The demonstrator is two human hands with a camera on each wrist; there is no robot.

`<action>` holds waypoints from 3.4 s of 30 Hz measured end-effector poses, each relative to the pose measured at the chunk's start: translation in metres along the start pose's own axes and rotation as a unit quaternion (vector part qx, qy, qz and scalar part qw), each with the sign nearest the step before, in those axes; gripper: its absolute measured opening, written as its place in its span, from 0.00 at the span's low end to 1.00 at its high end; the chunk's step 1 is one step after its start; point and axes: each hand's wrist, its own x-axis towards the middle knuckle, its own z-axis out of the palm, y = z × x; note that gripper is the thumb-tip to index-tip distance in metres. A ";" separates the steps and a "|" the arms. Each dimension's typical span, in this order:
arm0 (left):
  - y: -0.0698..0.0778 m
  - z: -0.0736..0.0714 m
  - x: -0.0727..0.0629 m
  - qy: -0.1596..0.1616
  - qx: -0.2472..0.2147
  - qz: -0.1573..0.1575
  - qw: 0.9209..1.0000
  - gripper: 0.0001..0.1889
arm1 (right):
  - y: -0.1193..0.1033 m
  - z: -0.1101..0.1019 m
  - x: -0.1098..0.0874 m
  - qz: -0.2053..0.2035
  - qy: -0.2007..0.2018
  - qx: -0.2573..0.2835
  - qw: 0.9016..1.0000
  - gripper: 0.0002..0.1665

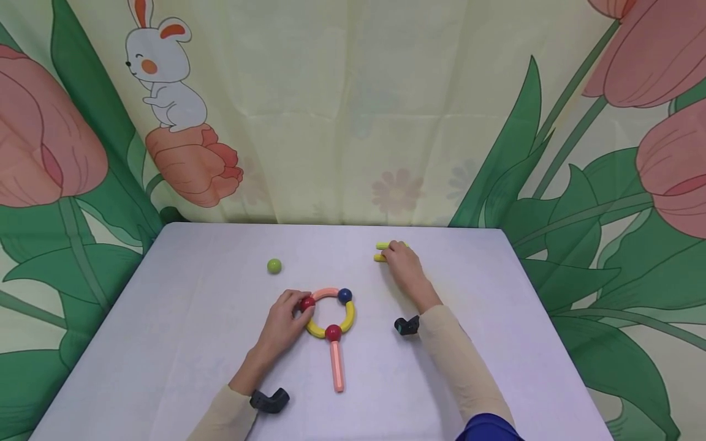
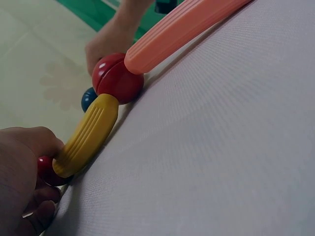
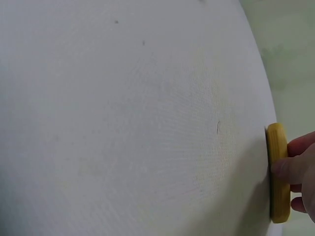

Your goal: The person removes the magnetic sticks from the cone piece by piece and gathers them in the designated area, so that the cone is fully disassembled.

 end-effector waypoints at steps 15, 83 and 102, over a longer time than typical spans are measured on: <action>0.001 0.000 -0.001 -0.002 0.003 -0.006 1.000 0.18 | 0.014 0.006 0.015 0.001 0.028 -0.008 1.000 0.11; 0.004 -0.007 -0.009 -0.005 0.033 -0.004 0.999 0.18 | -0.150 -0.004 -0.130 0.029 -0.080 0.160 0.983 0.15; 0.004 -0.022 -0.044 -0.022 0.057 0.064 0.996 0.16 | -0.128 -0.001 -0.121 0.034 -0.040 0.148 0.988 0.11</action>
